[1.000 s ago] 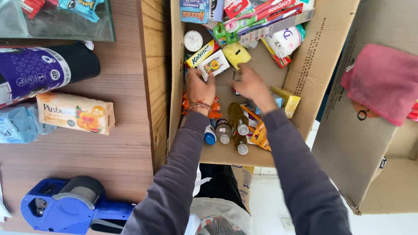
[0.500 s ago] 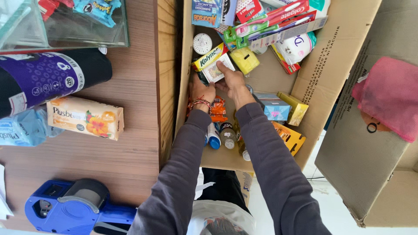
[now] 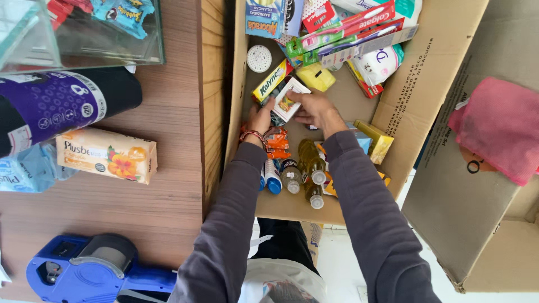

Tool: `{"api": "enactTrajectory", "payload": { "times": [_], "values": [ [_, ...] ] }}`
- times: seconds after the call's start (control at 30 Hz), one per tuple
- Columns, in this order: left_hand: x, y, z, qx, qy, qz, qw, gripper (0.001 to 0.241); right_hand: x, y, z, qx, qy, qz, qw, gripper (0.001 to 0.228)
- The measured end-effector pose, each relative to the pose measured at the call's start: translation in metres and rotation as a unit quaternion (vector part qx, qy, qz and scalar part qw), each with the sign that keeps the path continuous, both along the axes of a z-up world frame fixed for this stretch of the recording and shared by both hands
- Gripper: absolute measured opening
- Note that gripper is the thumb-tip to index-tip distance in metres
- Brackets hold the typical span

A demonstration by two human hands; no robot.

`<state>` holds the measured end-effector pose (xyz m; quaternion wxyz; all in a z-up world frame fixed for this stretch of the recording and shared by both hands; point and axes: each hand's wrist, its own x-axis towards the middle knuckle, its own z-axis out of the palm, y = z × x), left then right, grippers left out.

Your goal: The person labels grocery items using a price gun. The person takes items like juice boxes, cookie packs, and small tubes from a cardboard box, applies a label with the price gun, and then places the labeled items back into the box or onto a nearby table.

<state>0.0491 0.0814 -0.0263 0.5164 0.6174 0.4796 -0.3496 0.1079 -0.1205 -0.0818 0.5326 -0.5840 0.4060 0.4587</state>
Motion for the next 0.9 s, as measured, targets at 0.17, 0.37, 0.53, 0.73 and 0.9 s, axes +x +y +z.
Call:
{"api": "enactTrajectory", "payload": {
  "times": [0.17,0.37,0.53,0.73,0.9],
  "values": [
    [-0.016,-0.006,-0.047,0.042,-0.012,-0.037,0.998,0.080,0.010,-0.011,0.043,0.041,0.009,0.027,0.999,0.120],
    [-0.019,-0.020,-0.017,-0.014,-0.002,0.023,1.000,0.075,0.019,-0.048,0.035,0.050,0.012,0.051,0.997,0.112],
    [-0.006,-0.025,0.021,-0.024,0.002,-0.078,0.997,0.083,0.026,-0.088,0.082,0.004,-0.015,0.087,0.996,0.101],
    [0.004,-0.026,0.033,-0.053,-0.082,-0.071,0.993,0.081,0.009,-0.127,0.045,-0.061,-0.091,0.062,0.992,0.084],
    [-0.007,-0.029,-0.072,-0.160,-0.155,0.181,0.958,0.057,-0.011,-0.161,-0.051,-0.119,-0.151,0.062,0.979,0.087]
  ]
}}
